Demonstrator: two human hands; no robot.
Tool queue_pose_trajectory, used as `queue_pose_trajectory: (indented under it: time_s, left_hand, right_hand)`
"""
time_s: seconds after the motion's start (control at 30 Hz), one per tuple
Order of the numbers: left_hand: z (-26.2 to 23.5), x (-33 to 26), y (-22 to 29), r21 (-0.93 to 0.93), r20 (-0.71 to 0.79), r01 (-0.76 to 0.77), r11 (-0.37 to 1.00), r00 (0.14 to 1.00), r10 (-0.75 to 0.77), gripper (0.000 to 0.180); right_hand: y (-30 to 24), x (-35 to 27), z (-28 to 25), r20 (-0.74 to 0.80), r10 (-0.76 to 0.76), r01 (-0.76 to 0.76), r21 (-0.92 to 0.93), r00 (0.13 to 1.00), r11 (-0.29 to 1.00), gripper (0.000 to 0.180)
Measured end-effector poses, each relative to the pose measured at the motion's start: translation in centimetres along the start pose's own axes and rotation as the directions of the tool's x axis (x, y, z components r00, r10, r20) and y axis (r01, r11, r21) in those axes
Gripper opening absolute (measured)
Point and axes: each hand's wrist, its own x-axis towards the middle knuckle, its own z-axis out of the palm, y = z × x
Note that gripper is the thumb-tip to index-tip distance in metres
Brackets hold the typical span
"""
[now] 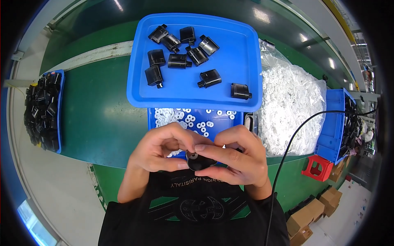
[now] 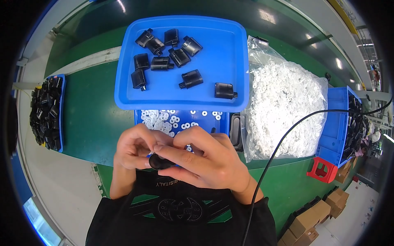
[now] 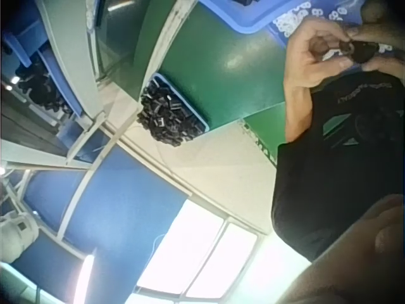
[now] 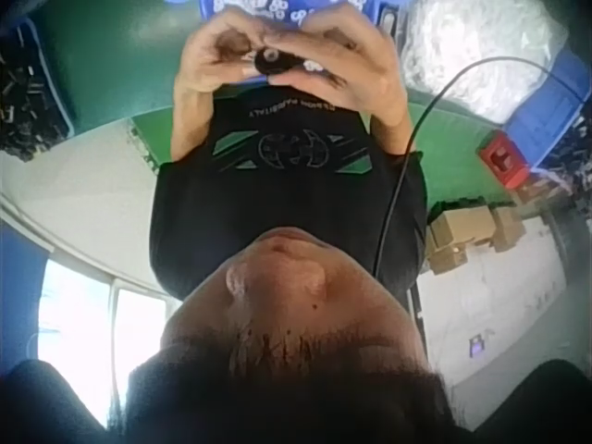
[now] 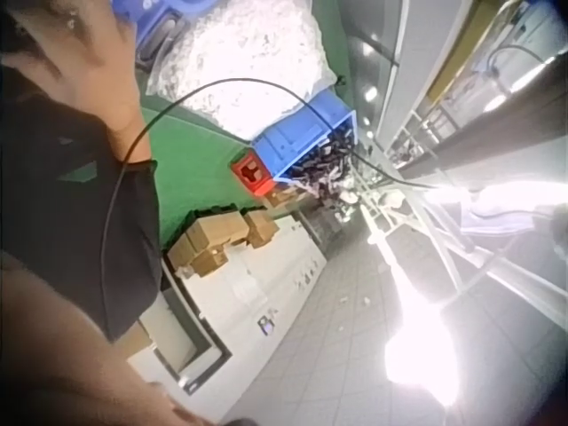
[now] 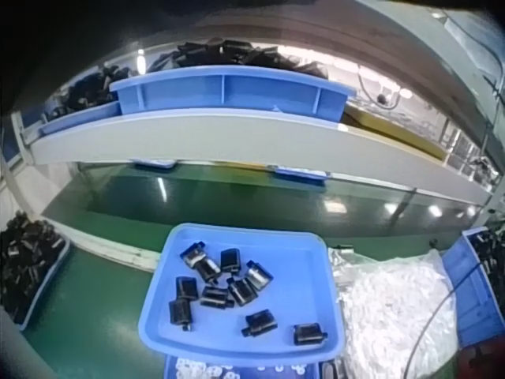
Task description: The person assembles electronic device components by inserting a white ring into each plastic casing by hand, securing it with a corded tool, and setting the completed parts aside.
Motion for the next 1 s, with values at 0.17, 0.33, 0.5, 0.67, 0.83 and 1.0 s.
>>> queue_pose_trajectory:
  time_s: [0.17,0.33,0.5,0.67,0.83,1.0]
  left_hand:
    - [0.9,0.7,1.5,0.25,-0.099,0.072,0.966,0.994,-0.049,0.041]
    - [1.9,1.3,0.5,0.535,-0.111,-0.015,0.845,0.99,0.088,0.039]
    - [3.6,2.1,-0.4,0.378,-0.209,-0.04,0.925,0.97,0.128,0.039]
    - [3.0,2.5,0.1,0.594,-0.079,0.029,0.804,0.997,0.023,0.038]
    - [3.2,2.7,-0.1,0.552,-0.037,-0.011,0.834,0.999,0.038,0.03]
    - [3.2,2.6,0.0,0.571,-0.009,-0.005,0.821,1.0,0.012,0.03]
  right_hand:
    - [-0.7,0.9,-1.0,-0.025,0.023,-0.024,-0.003,0.999,1.0,0.037]
    - [-2.1,1.2,-1.7,-0.141,-0.115,0.18,0.661,0.983,0.729,0.021]
    - [-3.1,1.5,-1.2,-0.254,-0.106,0.275,0.896,0.961,0.348,0.017]
    - [-3.1,1.7,-0.6,-0.232,-0.044,0.225,0.851,0.972,0.474,0.013]
    - [-2.2,2.0,0.0,-0.233,-0.11,0.257,0.852,0.966,0.457,0.013]
    - [-2.3,1.9,0.1,-0.234,-0.108,0.257,0.839,0.966,0.479,0.016]
